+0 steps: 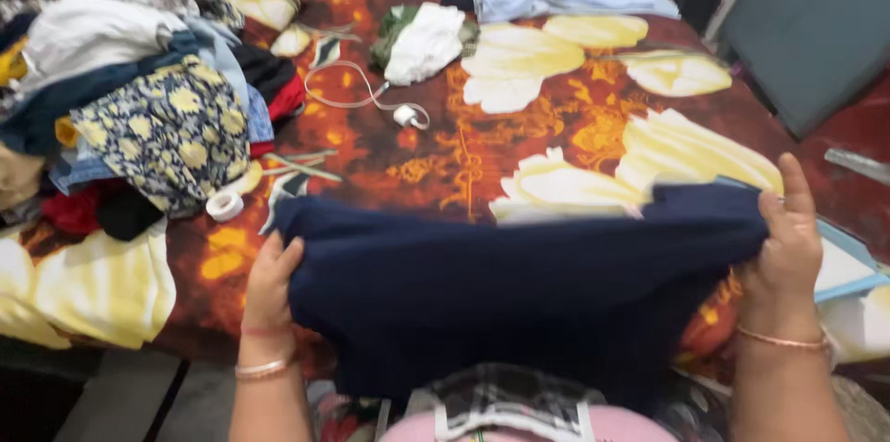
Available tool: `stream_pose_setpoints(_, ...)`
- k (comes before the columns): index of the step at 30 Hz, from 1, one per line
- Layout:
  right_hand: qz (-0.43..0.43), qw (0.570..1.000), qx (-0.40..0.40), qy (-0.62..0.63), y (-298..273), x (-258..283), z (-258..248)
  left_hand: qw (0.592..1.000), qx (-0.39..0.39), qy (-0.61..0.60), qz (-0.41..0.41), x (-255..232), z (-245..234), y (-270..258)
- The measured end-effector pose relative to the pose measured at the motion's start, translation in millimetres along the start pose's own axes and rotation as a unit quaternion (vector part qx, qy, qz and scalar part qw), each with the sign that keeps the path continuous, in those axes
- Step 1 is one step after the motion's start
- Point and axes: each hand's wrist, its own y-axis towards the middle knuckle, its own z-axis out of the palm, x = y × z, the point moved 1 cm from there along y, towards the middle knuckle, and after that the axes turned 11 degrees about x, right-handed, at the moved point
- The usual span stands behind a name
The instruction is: The person irons a dark blue t-shirt on a bed. They smooth the fabric, fold the sleeves, and use a steam iron to press the shirt flat. The person handles the shirt and the iron directly.
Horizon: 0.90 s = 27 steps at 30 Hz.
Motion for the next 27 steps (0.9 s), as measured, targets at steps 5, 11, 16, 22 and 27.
stream_pose_setpoints(5, 0.202, 0.973, 0.069, -0.086, 9, -15, 29, 0.962, 0.22, 0.162, -0.027, 11, 22, 1)
stream_pose_setpoints(11, 0.292, 0.946, 0.098, -0.101, 5, -6, 18, 0.974, -0.001, 0.213, -0.082, 24, -14, 16)
stream_pose_setpoints(16, 0.11, 0.988, 0.108, -0.006, 47, -2, 4, 0.982, 0.106, 0.126, 0.095, -16, -29, 42)
stream_pose_setpoints(22, -0.084, 0.994, 0.072, -0.013, 164, -15, 39, 0.942, 0.052, 0.091, 0.318, -73, -22, 146)
stream_pose_setpoints(27, -0.045, 0.997, 0.059, 0.015, 139, -30, 51, 0.926, 0.019, 0.14, 0.35, -53, -36, 139)
